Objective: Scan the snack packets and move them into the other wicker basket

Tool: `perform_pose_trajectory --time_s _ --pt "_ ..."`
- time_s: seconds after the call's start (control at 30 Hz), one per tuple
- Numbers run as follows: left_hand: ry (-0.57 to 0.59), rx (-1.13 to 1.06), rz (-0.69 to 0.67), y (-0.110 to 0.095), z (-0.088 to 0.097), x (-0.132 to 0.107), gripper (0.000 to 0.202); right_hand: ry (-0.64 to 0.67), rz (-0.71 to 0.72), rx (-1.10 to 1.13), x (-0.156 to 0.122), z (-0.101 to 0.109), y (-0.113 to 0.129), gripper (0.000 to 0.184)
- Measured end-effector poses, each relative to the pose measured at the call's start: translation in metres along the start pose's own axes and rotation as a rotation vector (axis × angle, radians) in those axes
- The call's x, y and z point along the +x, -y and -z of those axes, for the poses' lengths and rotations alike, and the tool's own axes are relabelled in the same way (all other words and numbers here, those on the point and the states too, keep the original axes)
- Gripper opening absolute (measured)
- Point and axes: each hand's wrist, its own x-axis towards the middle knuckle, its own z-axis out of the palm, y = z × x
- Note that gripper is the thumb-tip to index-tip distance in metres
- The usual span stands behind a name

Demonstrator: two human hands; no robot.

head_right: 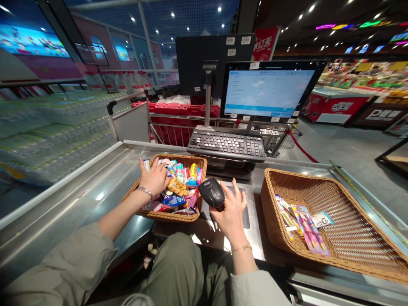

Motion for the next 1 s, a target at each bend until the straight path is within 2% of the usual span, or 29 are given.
perform_pose_trajectory --time_s 0.2,0.3,0.43,0.53,0.7,0.87,1.0 --pt "-0.009 0.023 -0.168 0.006 -0.001 0.001 0.026 -0.001 -0.011 0.0 0.0 0.001 0.001 0.029" --pt "0.013 0.005 -0.238 0.009 0.002 0.001 0.037 -0.003 -0.01 -0.001 0.001 0.001 0.001 0.029" --pt "0.135 0.016 -0.327 0.013 0.006 0.003 0.071 0.003 -0.015 -0.002 0.001 0.001 0.001 0.029" --pt "0.271 0.057 -0.348 0.015 0.006 0.008 0.083 0.009 -0.016 0.001 0.001 0.001 0.001 0.031" --pt "0.39 0.065 -0.39 0.014 -0.003 0.02 0.08 0.011 -0.013 -0.004 -0.001 0.0 0.001 0.029" --pt "0.344 -0.006 -0.387 0.013 -0.008 0.02 0.058 0.02 -0.006 -0.014 -0.003 0.0 0.0 0.029" --pt "0.319 -0.064 -0.405 0.014 -0.007 0.016 0.052 0.02 -0.006 -0.015 -0.003 0.0 -0.002 0.028"
